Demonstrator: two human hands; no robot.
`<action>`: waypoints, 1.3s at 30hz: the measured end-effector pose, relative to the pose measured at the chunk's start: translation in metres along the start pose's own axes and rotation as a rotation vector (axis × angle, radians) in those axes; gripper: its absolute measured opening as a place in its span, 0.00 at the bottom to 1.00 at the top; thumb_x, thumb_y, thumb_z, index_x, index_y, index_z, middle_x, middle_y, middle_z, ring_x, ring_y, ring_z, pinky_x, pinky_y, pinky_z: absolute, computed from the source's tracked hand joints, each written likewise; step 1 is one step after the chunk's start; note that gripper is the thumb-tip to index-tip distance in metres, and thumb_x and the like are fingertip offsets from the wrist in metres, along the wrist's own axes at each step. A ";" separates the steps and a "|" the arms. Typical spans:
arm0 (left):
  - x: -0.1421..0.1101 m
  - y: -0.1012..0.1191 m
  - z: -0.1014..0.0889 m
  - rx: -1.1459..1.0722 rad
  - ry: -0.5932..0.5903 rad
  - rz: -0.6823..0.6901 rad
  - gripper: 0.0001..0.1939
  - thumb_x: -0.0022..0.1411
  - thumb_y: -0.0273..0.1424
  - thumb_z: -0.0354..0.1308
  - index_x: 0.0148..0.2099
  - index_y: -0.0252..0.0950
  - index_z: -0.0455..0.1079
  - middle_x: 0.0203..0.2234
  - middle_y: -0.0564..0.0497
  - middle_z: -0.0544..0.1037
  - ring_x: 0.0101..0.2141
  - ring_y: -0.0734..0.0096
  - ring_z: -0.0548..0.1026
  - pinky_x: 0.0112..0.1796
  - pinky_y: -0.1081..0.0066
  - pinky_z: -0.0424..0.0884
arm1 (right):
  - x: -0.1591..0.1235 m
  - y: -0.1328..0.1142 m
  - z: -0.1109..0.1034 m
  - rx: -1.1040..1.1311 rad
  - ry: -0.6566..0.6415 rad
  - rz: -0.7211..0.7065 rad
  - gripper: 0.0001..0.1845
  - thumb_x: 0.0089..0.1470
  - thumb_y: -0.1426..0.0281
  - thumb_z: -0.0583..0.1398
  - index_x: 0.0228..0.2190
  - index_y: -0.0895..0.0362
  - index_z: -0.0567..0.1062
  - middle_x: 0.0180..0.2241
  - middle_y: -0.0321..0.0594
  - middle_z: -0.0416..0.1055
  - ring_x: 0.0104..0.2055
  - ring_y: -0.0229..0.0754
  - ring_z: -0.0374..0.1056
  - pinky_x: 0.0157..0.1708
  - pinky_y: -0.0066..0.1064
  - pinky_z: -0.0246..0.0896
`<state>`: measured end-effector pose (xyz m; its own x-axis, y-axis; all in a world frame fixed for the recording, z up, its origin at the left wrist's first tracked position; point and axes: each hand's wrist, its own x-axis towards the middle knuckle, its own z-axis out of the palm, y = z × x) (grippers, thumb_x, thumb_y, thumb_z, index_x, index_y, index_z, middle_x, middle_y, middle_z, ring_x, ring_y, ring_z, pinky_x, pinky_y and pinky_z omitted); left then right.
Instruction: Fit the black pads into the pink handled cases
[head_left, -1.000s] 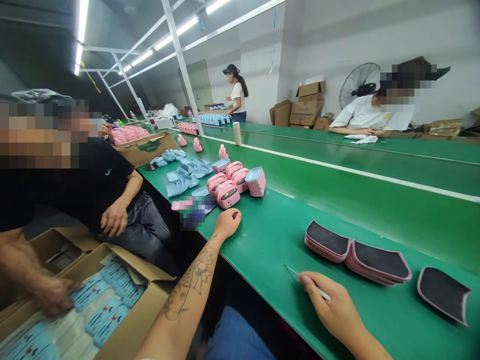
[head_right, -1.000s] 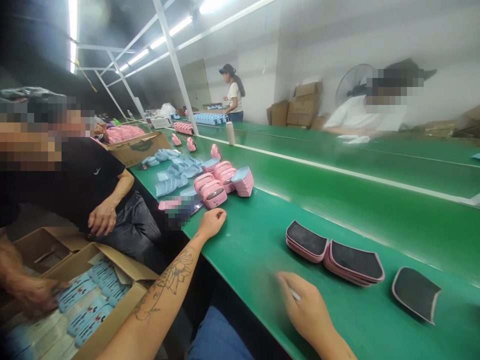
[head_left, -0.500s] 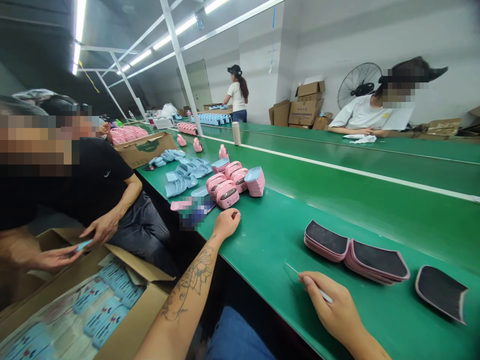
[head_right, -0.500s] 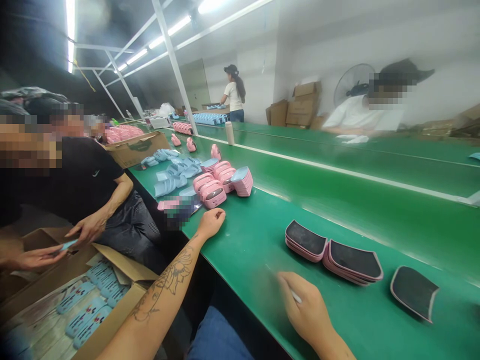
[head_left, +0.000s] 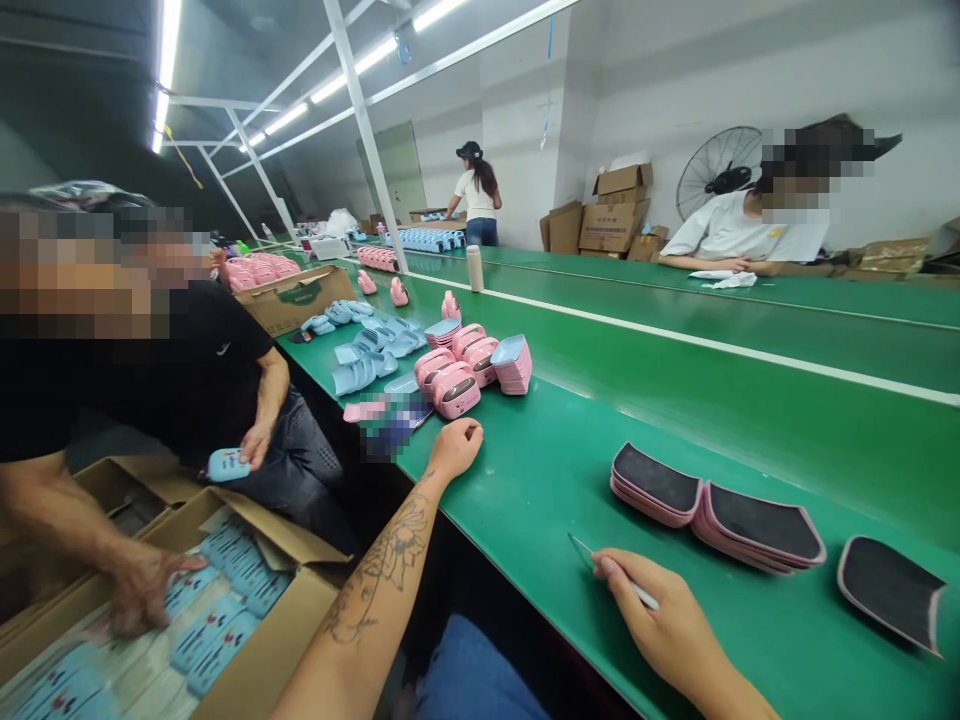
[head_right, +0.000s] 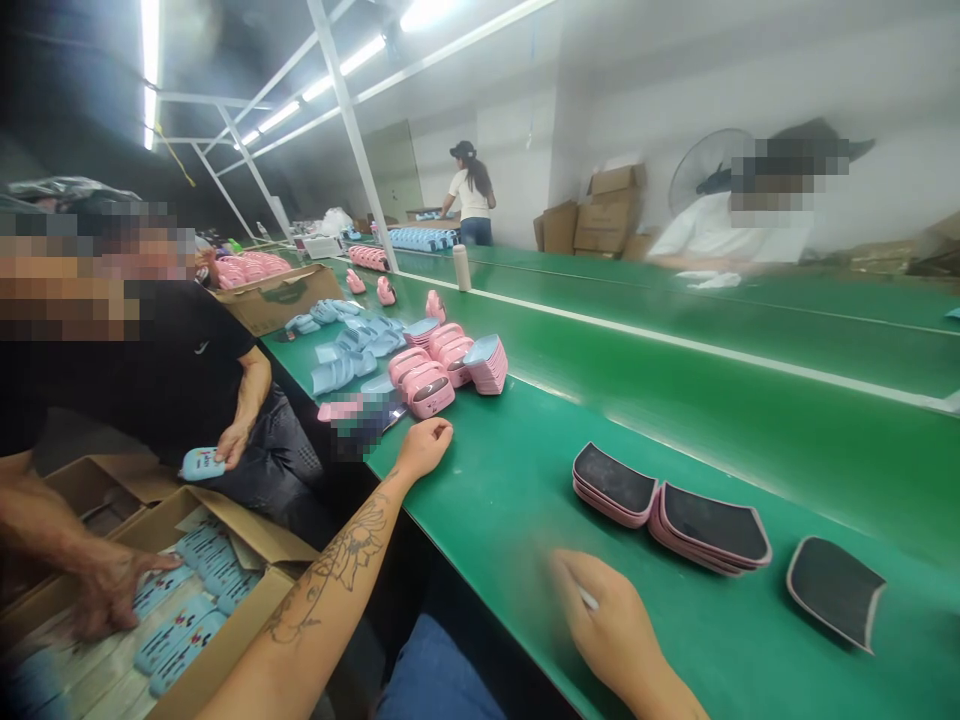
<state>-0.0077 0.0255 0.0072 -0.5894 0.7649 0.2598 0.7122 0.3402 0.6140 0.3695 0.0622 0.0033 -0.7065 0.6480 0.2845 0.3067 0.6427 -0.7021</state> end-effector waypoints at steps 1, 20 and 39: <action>0.000 0.000 0.000 0.001 0.001 0.000 0.12 0.65 0.35 0.55 0.39 0.38 0.79 0.32 0.51 0.82 0.32 0.67 0.76 0.37 0.70 0.69 | 0.000 0.001 0.001 0.002 -0.003 -0.016 0.18 0.68 0.59 0.54 0.41 0.50 0.83 0.38 0.39 0.83 0.38 0.45 0.80 0.39 0.31 0.76; 0.001 -0.001 0.002 -0.008 0.006 0.007 0.12 0.65 0.35 0.55 0.39 0.38 0.79 0.31 0.51 0.81 0.32 0.68 0.76 0.36 0.70 0.69 | -0.001 0.002 -0.001 0.024 0.052 -0.066 0.17 0.69 0.61 0.54 0.38 0.51 0.82 0.33 0.38 0.82 0.33 0.42 0.78 0.36 0.28 0.73; 0.005 -0.001 0.004 -0.012 0.000 -0.011 0.13 0.64 0.37 0.55 0.41 0.38 0.79 0.33 0.49 0.83 0.34 0.65 0.78 0.39 0.68 0.70 | 0.008 -0.016 -0.007 -0.061 0.033 -0.013 0.20 0.68 0.61 0.53 0.35 0.51 0.83 0.35 0.39 0.84 0.37 0.46 0.80 0.39 0.34 0.75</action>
<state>-0.0101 0.0309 0.0046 -0.5973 0.7610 0.2532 0.7010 0.3420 0.6258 0.3633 0.0593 0.0211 -0.6892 0.6522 0.3156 0.3368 0.6741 -0.6574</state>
